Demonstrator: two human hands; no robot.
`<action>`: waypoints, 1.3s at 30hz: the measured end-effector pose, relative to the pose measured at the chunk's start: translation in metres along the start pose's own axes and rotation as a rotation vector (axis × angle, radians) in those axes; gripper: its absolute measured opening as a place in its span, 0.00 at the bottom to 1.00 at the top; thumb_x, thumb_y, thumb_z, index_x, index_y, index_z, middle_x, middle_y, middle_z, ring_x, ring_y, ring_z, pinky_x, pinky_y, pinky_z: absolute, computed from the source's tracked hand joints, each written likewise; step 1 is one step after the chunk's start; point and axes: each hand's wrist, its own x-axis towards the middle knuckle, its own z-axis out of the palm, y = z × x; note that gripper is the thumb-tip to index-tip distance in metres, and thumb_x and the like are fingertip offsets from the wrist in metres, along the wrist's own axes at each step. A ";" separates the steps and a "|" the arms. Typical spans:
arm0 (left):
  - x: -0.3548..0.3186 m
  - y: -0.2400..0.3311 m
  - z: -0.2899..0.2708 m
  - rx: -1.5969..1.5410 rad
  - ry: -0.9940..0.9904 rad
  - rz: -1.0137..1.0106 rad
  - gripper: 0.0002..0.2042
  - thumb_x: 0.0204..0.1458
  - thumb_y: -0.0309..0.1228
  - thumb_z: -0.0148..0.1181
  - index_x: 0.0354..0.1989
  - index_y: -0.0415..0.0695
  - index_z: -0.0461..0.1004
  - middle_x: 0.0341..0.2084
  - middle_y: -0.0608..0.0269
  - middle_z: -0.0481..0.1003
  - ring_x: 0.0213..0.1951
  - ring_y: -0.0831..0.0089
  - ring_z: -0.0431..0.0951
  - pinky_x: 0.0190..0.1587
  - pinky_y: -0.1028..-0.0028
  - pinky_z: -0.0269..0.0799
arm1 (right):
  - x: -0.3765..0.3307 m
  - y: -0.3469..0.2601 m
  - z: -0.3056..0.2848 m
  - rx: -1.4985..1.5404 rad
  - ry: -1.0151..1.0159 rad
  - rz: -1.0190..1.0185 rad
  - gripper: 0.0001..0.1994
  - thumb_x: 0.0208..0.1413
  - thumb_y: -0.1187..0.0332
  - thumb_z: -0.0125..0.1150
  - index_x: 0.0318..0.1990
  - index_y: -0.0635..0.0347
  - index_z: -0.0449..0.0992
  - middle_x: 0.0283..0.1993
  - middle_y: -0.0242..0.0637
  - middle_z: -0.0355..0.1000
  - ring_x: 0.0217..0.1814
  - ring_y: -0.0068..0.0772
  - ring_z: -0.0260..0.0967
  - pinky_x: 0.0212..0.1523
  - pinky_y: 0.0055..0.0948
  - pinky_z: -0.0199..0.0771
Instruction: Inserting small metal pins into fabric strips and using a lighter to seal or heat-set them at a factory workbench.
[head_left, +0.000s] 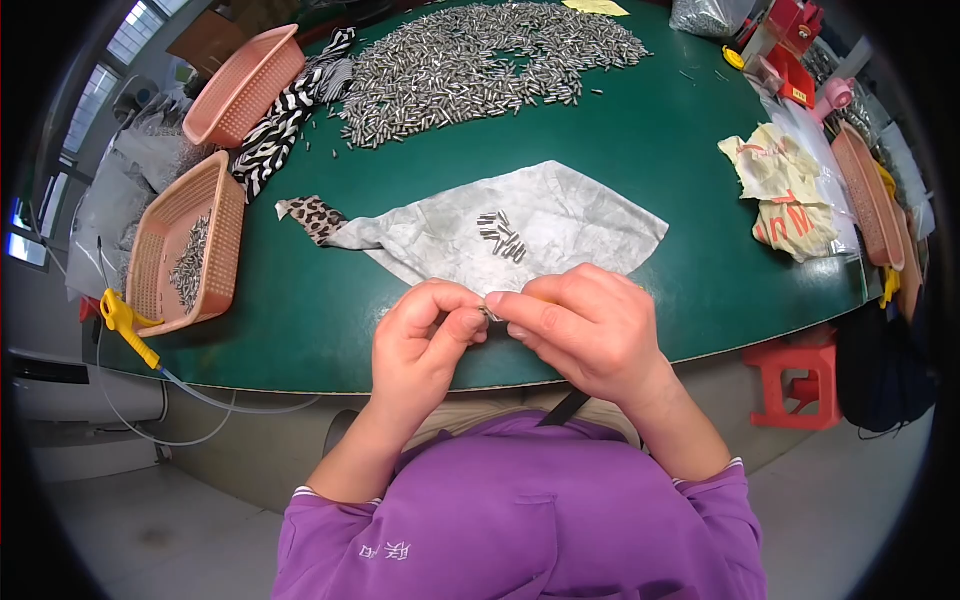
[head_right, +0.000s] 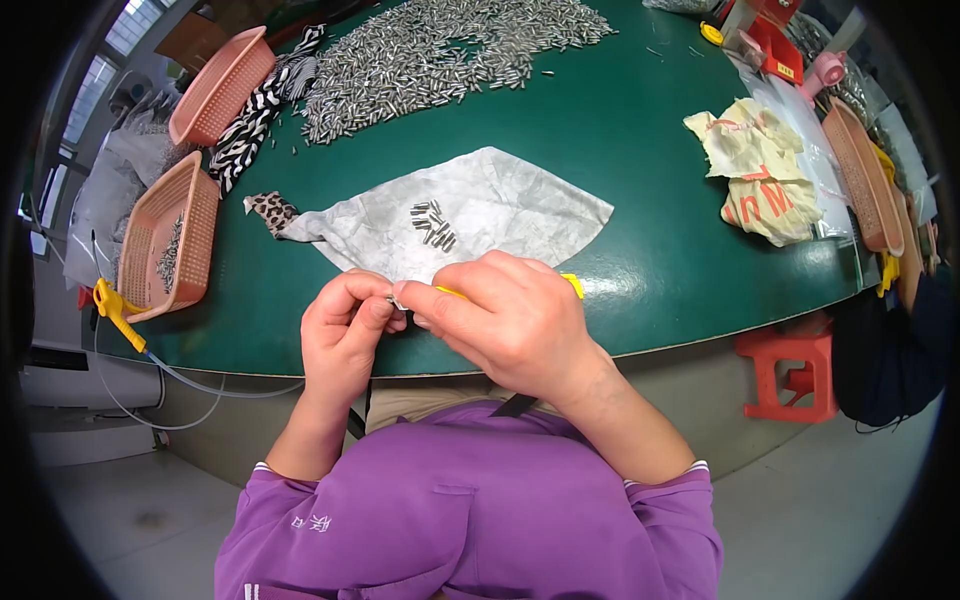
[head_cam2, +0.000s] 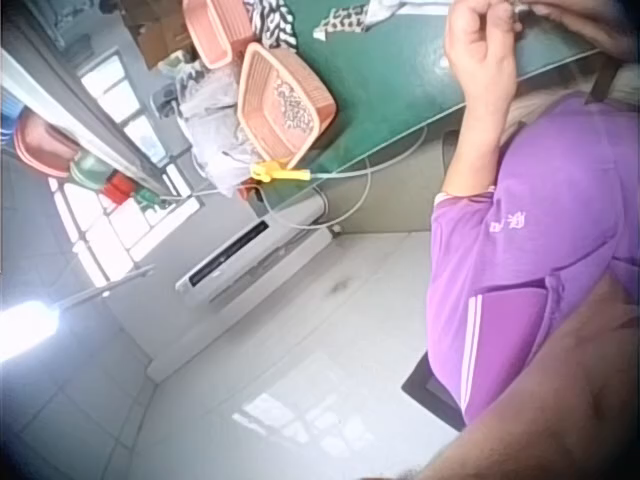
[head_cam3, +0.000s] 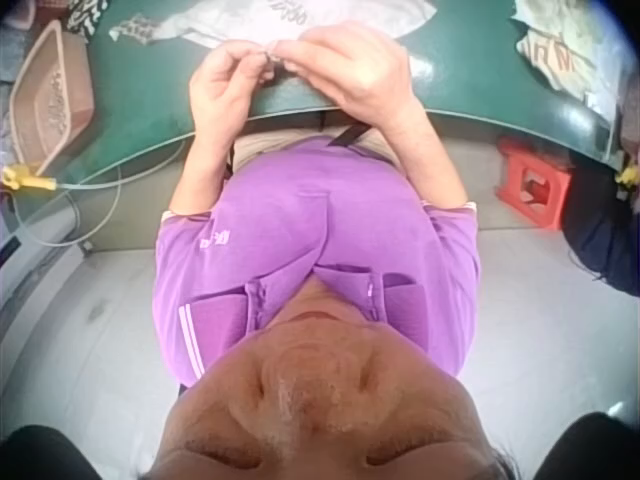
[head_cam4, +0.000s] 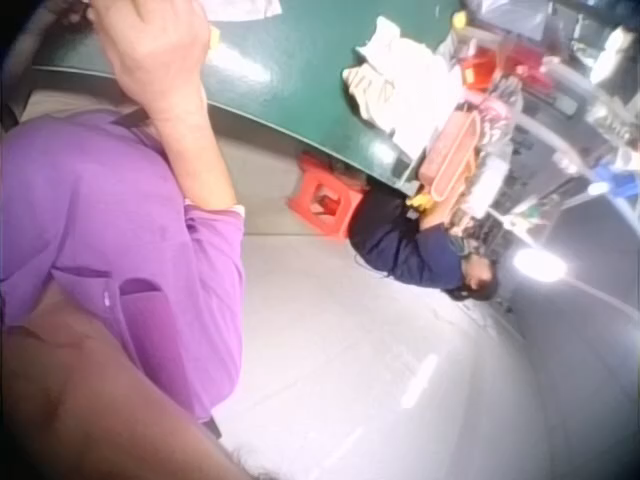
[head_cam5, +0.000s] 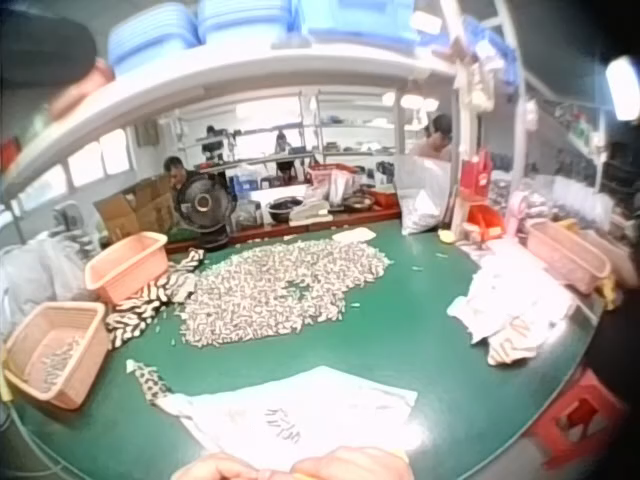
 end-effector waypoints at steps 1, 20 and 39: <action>0.000 0.000 0.000 0.010 0.001 0.008 0.03 0.58 0.24 0.61 0.35 0.37 0.75 0.30 0.65 0.75 0.30 0.81 0.75 0.34 0.80 0.72 | 0.000 0.000 0.000 0.005 -0.003 0.001 0.16 0.42 0.69 0.71 0.42 0.52 0.83 0.31 0.28 0.76 0.25 0.28 0.68 0.24 0.27 0.68; 0.001 0.001 0.001 -0.037 -0.005 0.016 0.04 0.59 0.24 0.60 0.35 0.37 0.74 0.30 0.65 0.75 0.30 0.81 0.74 0.34 0.80 0.71 | 0.000 0.002 -0.001 0.021 0.014 0.009 0.16 0.43 0.71 0.70 0.43 0.53 0.83 0.31 0.29 0.76 0.26 0.29 0.70 0.25 0.27 0.69; 0.002 0.000 0.000 0.077 -0.043 0.026 0.04 0.59 0.26 0.61 0.34 0.38 0.75 0.28 0.65 0.75 0.29 0.80 0.74 0.33 0.79 0.70 | 0.001 0.000 0.000 -0.056 0.052 0.006 0.16 0.43 0.69 0.71 0.43 0.50 0.83 0.31 0.28 0.75 0.25 0.28 0.69 0.25 0.27 0.67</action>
